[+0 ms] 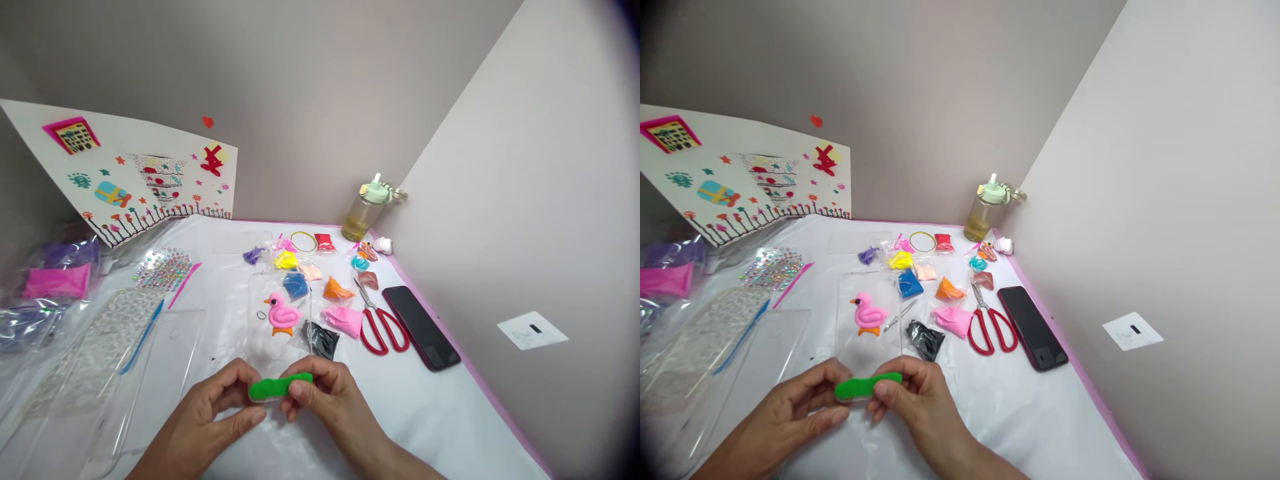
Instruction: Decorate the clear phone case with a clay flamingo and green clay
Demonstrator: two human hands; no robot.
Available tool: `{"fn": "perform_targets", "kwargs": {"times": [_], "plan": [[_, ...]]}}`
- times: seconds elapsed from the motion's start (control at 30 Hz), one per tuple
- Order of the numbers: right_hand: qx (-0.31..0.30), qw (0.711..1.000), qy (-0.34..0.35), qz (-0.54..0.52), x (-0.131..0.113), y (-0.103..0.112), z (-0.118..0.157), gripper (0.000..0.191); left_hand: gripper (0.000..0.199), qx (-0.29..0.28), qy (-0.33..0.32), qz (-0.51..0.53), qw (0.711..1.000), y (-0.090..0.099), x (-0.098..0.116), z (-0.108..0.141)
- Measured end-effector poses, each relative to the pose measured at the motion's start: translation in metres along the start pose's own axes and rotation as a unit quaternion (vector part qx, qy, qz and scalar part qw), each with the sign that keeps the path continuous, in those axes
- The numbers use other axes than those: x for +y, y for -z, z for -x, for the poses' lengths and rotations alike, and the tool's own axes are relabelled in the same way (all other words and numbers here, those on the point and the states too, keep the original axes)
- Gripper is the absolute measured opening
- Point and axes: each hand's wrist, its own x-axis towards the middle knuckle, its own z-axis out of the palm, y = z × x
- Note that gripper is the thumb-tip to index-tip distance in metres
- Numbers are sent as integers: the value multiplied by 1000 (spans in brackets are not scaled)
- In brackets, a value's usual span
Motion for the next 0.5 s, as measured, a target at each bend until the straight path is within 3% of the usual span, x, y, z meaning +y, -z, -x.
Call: {"fn": "perform_targets", "kwargs": {"times": [0.1, 0.33, 0.5], "plan": [[-3, 1000, -1, 0, 1, 0, -1, 34, 32, -3, 8, 27, 1000, -1, 1, 1], [-21, 999, -1, -26, 5, -1, -2, 32, 34, 28, 4, -38, 999, 0, 11, 5], [-14, 999, -1, -41, 10, 0, -2, 37, 29, 38, 11, -6, 999, 1, 8, 3]]}}
